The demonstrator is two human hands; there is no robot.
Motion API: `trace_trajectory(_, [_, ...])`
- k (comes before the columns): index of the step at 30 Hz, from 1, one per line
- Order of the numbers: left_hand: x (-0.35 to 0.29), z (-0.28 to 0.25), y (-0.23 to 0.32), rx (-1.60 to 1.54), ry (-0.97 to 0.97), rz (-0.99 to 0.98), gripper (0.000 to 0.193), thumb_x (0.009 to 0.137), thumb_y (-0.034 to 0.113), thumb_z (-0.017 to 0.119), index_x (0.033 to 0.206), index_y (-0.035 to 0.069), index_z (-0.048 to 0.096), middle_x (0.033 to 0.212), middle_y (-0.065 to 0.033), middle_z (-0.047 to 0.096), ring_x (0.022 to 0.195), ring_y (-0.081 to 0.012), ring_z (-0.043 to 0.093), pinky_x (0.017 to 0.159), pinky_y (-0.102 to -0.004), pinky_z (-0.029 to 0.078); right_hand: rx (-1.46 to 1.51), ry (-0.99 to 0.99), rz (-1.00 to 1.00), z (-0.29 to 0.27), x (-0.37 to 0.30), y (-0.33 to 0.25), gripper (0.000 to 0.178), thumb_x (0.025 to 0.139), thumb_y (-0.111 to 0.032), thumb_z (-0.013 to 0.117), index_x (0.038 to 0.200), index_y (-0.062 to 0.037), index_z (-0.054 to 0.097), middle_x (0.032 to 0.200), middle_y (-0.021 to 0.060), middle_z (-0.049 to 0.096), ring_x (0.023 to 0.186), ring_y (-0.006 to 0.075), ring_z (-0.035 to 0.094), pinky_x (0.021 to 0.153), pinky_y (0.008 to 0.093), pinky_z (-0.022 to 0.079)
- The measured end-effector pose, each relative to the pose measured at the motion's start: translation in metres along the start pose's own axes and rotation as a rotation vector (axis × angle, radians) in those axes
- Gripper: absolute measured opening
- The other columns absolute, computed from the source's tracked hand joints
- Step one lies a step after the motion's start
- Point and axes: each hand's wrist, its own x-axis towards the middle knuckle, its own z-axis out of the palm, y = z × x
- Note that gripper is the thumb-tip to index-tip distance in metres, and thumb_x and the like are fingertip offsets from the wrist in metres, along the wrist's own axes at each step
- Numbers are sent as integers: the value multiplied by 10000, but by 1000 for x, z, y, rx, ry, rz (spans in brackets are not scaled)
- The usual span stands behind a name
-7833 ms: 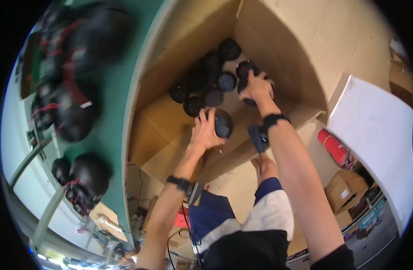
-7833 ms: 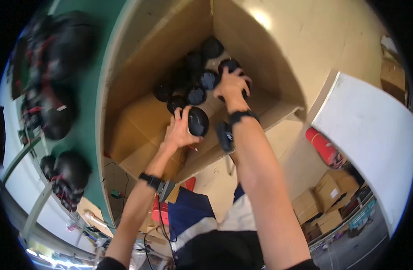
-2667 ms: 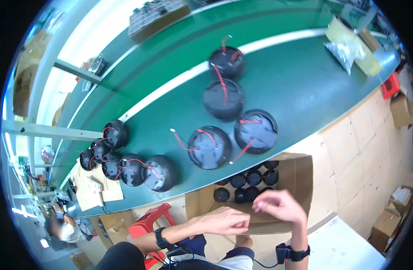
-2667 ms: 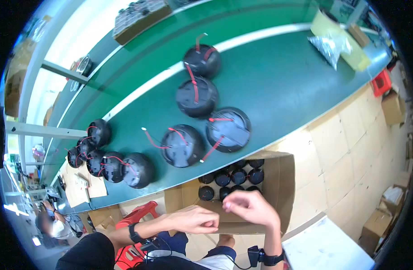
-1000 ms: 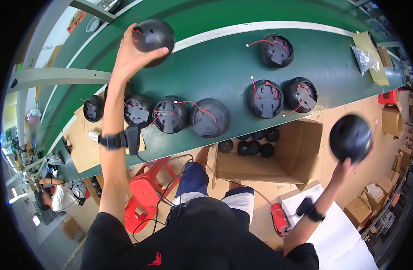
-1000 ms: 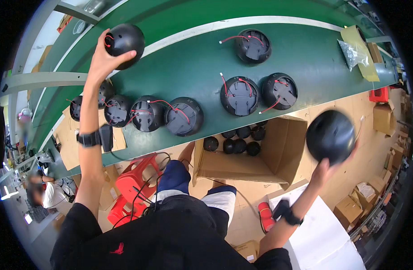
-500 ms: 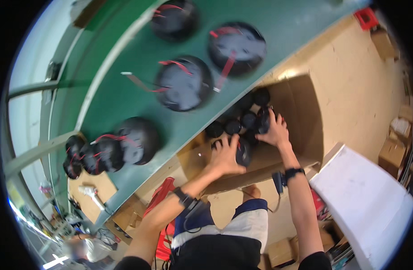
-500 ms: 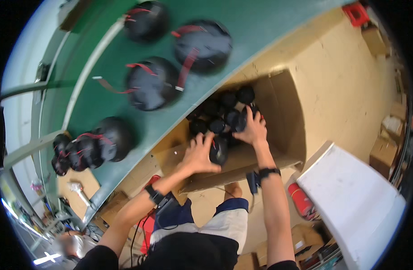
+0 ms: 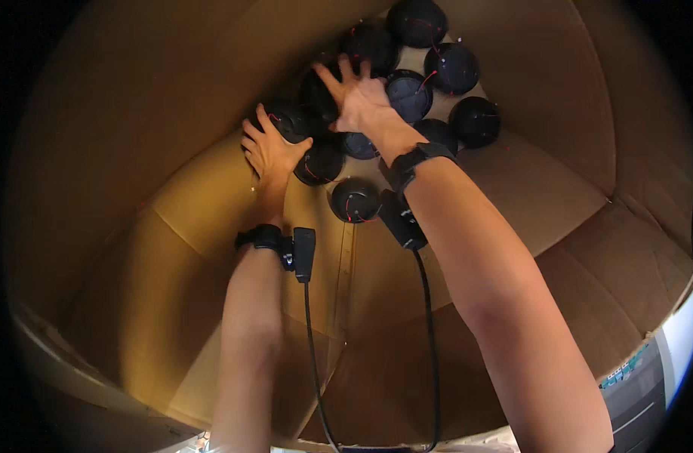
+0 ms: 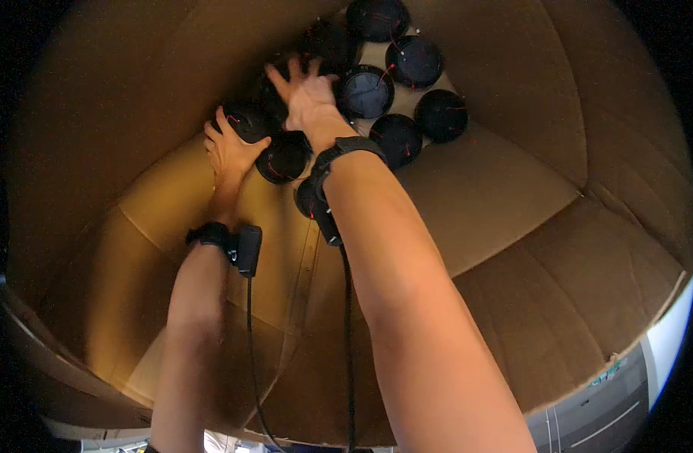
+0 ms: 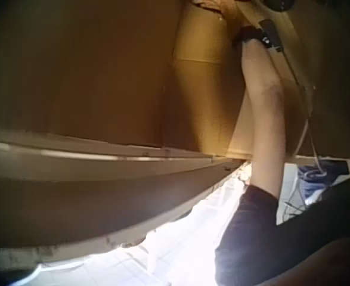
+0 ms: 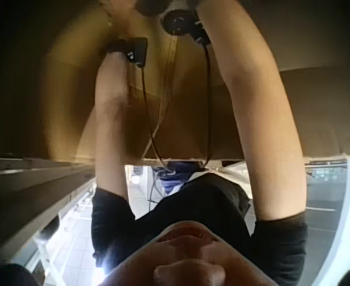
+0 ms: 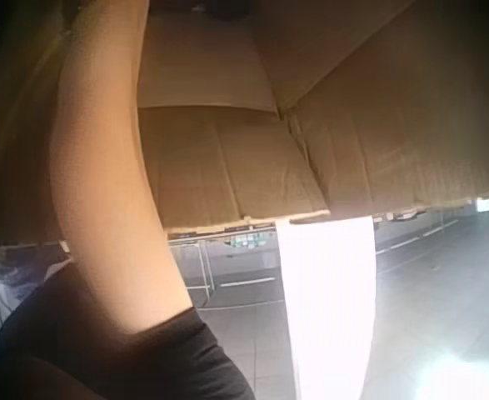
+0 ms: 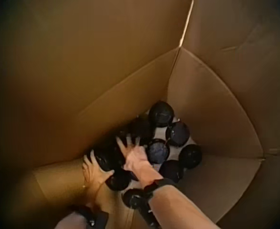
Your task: Applying hot glue to and assembling small black dome-shaped electronic or industrial components on an assembly line.
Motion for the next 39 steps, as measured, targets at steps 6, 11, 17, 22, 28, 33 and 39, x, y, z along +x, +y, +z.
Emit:
trace_trajectory(6, [-9,-8,6,83,58,-138,1284,603,417,934,1580,169,138,1550,-301,250,1416,-483,311,1131,-569,310,49,21,-88,7,18,-19,1253,640,-484,904,1592,-365,98,1645,161,175,1492,473,172,1134,717,236])
trace_trajectory(11, [-61,-104,-34,-106,-155,-67,742,774,278,796,1411,88,466,1346,-212,558,1245,-349,547,1007,-517,466,101,92,-357,-62,-34,-59,817,821,-331,731,1514,-134,347,1522,290,350,1370,490,383,1107,578,373])
trace_trajectory(17, [-196,-374,-46,-810,-418,329,471,910,280,673,1308,56,557,1116,-192,657,1015,-318,650,867,-433,537,87,-51,-239,-253,-131,-74,472,803,-173,724,1247,-76,598,1218,248,617,1097,445,618,953,496,510])
trace_trajectory(22, [-341,-451,-8,-1042,-477,332,345,913,211,686,1209,44,624,895,-95,700,796,-200,687,742,-347,556,373,-31,-212,-318,-224,-20,295,876,-170,705,1128,-21,667,907,194,714,869,244,712,797,366,546])
trace_trajectory(28, [-373,-535,-192,-1023,378,-195,201,904,242,678,985,63,721,819,-98,730,724,-244,715,669,-370,549,734,2,-124,-344,-358,-107,238,919,-6,569,1144,4,650,883,81,701,758,123,657,686,268,532])
trace_trajectory(33, [-341,-543,-299,-574,497,-446,250,868,260,723,978,35,732,816,-137,720,695,-329,695,628,-427,536,667,-117,-405,-335,-409,-275,299,929,-67,657,1222,-14,628,912,85,725,781,124,681,705,284,555])
trace_trajectory(39, [-329,-535,-310,-599,535,-359,177,846,225,747,913,61,742,720,-107,674,635,-309,658,599,-420,503,205,-6,-694,-332,-394,-448,893,863,-220,748,1571,-71,225,762,93,663,649,333,670,592,431,537])
